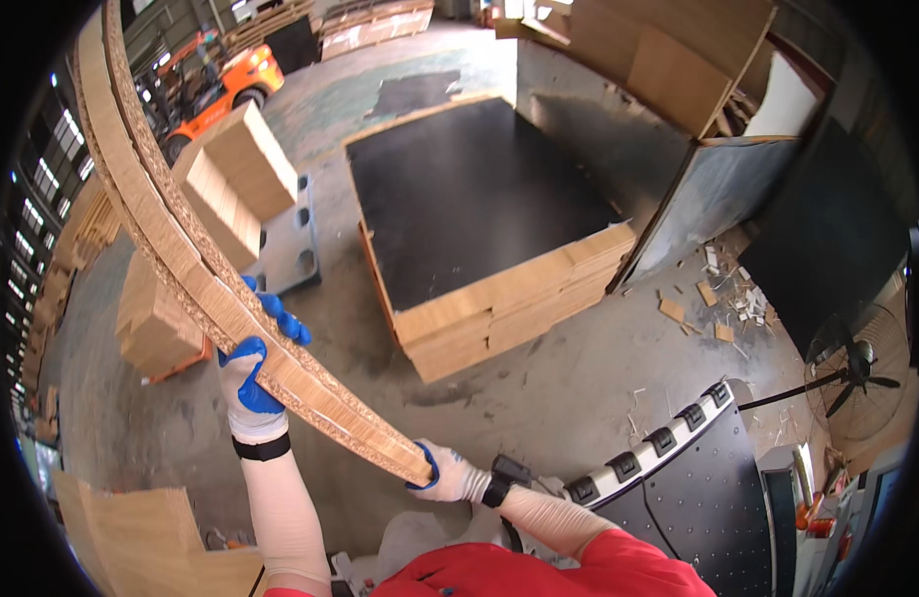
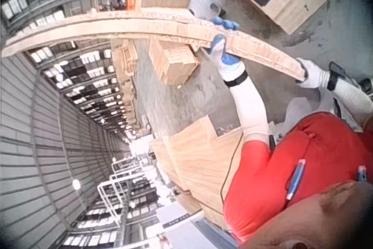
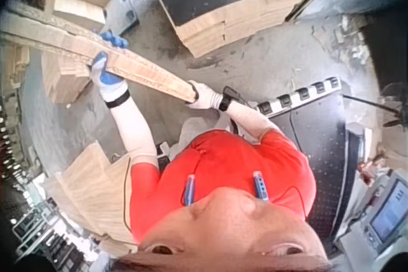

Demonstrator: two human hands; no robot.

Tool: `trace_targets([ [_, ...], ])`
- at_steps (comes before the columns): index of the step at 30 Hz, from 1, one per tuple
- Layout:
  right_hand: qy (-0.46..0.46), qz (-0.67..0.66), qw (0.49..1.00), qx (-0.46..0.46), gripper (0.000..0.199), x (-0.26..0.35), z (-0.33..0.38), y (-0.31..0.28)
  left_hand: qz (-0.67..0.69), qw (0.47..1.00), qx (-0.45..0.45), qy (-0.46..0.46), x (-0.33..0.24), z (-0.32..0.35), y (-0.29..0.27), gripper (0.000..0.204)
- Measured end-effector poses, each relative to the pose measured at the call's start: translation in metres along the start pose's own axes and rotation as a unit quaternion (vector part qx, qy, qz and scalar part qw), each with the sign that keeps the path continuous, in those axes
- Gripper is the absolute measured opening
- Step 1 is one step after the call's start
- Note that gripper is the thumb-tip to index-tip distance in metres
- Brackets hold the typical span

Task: The worker moves wooden panels from a stack, feeds them through an industrial woodworking machine, and stacks the processed planks onto a pallet.

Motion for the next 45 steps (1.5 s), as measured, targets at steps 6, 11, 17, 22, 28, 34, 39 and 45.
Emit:
trace_targets([
  [6, -0.054, 0.032, 0.984, -0.17, 0.055, 0.038, -0.016, -0.042, 0.072, 0.993, 0.093, 0.004, -0.007, -0.058, 0.043, 0.08],
  [11, -0.002, 0.058, 0.974, -0.218, 0.056, 0.041, -0.042, -0.058, 0.111, 0.987, 0.118, -0.018, 0.012, -0.094, 0.047, 0.079],
  [17, 0.01, 0.074, 0.956, -0.283, 0.06, 0.026, -0.107, -0.06, 0.043, 0.991, 0.123, -0.032, 0.028, -0.16, 0.0, 0.072],
  [22, 0.046, 0.044, 0.938, -0.341, 0.063, -0.019, -0.179, -0.046, 0.081, 0.98, 0.164, -0.074, 0.043, -0.214, -0.061, 0.069],
  [28, -0.001, 0.085, 0.928, -0.362, 0.053, -0.023, -0.248, -0.056, 0.147, 0.969, 0.184, -0.078, 0.073, -0.276, -0.116, 0.071],
  [34, 0.088, 0.039, 0.912, -0.398, 0.054, 0.031, -0.302, -0.063, 0.158, 0.958, 0.227, -0.074, 0.079, -0.336, -0.109, 0.057],
  [39, 0.047, -0.175, 0.912, -0.368, 0.095, 0.025, -0.337, -0.099, 0.082, 0.948, 0.302, -0.06, 0.071, -0.382, -0.029, 0.069],
  [45, -0.139, -0.134, 0.892, -0.409, 0.052, 0.126, -0.34, -0.219, -0.062, 0.936, 0.303, 0.166, 0.018, -0.43, 0.048, 0.106],
])
Point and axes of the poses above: each hand's wrist, its own z-axis away from the middle knuckle, its own y-axis out of the palm, x = y × z, the point moved 10 cm from there along -z, towards the middle knuckle, and after that the axes turned 11 degrees about -z, right-handed, at the moved point
